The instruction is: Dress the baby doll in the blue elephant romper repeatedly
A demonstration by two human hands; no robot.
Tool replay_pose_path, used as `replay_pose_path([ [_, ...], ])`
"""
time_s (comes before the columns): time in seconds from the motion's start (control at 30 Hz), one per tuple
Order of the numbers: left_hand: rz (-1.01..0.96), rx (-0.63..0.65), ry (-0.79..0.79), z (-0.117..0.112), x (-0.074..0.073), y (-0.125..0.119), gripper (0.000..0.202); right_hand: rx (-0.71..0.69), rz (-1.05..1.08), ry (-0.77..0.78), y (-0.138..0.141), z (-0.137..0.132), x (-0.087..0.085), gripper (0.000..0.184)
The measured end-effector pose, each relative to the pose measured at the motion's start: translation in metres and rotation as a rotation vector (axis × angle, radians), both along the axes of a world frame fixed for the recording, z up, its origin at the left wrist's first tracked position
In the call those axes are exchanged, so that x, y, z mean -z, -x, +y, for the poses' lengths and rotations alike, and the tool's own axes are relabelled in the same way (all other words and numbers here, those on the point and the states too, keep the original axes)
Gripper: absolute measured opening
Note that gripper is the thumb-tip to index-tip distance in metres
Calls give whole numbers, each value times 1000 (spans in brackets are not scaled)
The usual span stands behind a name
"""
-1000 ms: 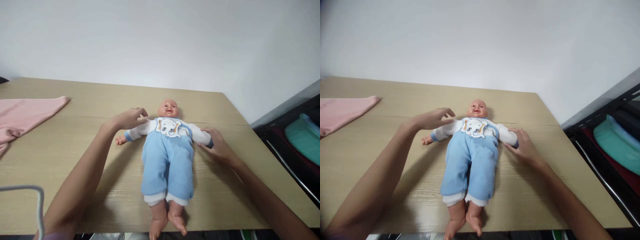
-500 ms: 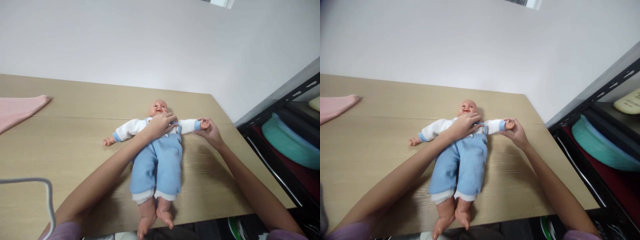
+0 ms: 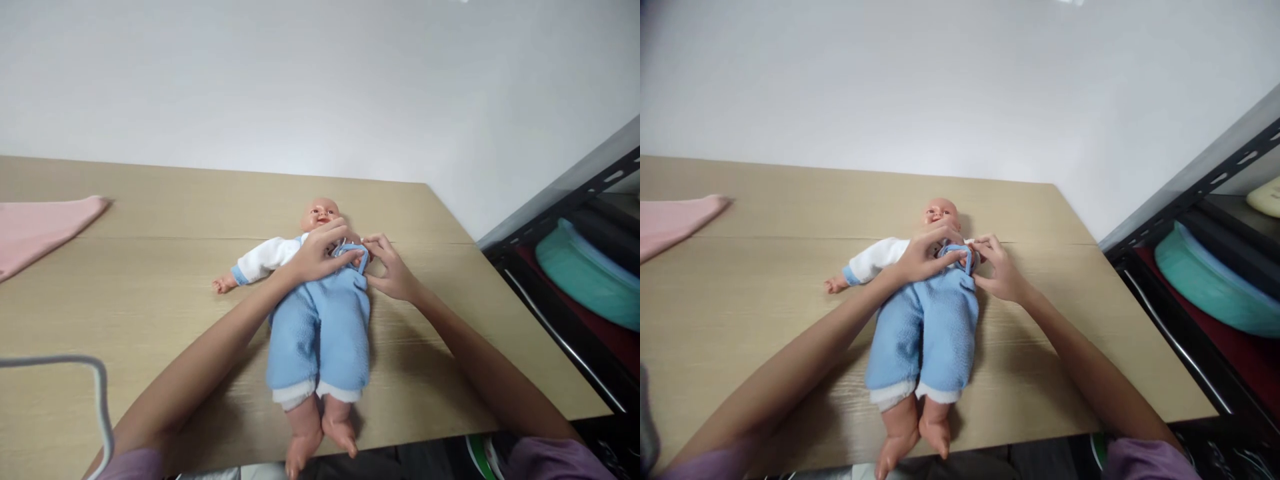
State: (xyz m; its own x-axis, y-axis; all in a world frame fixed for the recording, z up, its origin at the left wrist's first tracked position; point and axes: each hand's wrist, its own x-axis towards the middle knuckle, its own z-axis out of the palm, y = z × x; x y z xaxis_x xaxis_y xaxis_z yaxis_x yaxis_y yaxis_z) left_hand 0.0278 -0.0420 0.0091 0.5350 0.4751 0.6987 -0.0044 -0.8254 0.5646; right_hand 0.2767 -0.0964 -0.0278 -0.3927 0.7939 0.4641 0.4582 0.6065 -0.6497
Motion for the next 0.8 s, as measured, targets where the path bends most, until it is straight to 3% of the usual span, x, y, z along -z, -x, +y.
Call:
replay_pose_path([
  [0.2, 46, -32, 226, 3, 1, -11, 28, -29, 81, 55, 3, -18, 3, 32],
  [0.4, 300, -159, 232, 9, 16, -15, 36, 99, 746, 504, 20, -10, 27, 39],
  [0.47, 357, -189, 232, 9, 18, -15, 36, 165, 846, 584, 24, -7, 36, 42],
  [0.53, 377, -209, 243, 8, 18, -15, 33, 229, 829, 563, 27, -6, 43, 41],
  [0.7, 364, -222, 251, 6, 15, -13, 29, 438, 643, 312, 31, -13, 50, 30],
  [0.8, 351, -224, 222, 6, 15, -14, 27, 453, 613, 354, 28, -9, 57, 28],
])
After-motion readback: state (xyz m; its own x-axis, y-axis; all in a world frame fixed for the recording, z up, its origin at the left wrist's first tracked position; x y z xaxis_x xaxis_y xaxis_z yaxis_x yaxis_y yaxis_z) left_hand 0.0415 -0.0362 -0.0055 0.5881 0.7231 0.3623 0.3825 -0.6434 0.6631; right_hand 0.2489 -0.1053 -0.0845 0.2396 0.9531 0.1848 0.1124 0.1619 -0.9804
